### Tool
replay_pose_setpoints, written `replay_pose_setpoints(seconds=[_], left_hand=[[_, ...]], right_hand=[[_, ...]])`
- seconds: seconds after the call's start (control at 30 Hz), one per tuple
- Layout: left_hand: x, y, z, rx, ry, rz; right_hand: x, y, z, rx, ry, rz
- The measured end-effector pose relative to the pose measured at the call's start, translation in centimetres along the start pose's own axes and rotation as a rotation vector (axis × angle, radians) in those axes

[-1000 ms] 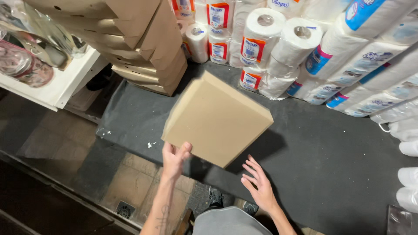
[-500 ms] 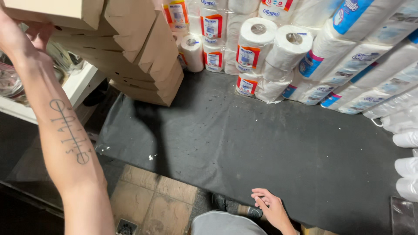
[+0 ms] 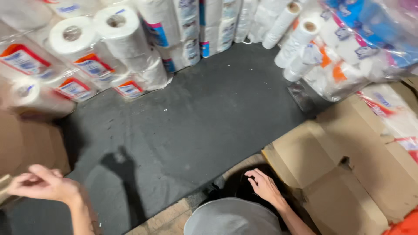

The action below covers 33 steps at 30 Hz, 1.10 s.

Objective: The person assembles cardboard pizza boxes by folding the pre-scored edges and interlocking the tabs by hand, then stacks the completed boxes on a nearby shelf.

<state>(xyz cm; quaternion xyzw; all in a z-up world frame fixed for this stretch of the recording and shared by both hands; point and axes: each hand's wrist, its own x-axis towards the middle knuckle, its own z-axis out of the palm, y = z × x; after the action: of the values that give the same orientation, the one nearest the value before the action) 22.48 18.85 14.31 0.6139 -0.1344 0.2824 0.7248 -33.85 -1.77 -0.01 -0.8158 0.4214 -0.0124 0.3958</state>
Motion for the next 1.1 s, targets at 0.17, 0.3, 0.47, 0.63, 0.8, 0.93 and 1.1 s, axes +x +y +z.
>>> replay_pose_setpoints(seconds=[0.17,0.3,0.47,0.63,0.8,0.93,1.1], left_hand=[[-22.5,8.2,5.4,0.092,-0.962,-0.400],[-35.3,10.6,6.3,-0.022,-1.671,-0.458],[-48.0,12.3,6.7,0.113,-2.501,-0.103],[-55.2,15.0,7.2,0.360,-2.572,0.511],[-58.7,16.3,6.9,0.557,-2.482,0.650],[-60.3,15.6,5.3,0.637,-2.416,0.685],[-62.0,14.8,3.7,0.711,-2.294,0.753]], right_hand=[[-2.9,10.6,-0.3,-0.084,0.539,0.304],[-4.2,15.7,-2.5,-0.154,0.558,0.489],[-3.8,16.8,-5.7,0.091,0.281,0.649],[-4.4,18.6,-5.5,0.224,0.248,0.618],[-5.0,18.9,-6.2,0.218,0.216,0.506],[-5.0,20.0,-4.1,-0.060,0.084,0.402],[-5.0,20.8,-1.9,-0.196,0.000,0.300]])
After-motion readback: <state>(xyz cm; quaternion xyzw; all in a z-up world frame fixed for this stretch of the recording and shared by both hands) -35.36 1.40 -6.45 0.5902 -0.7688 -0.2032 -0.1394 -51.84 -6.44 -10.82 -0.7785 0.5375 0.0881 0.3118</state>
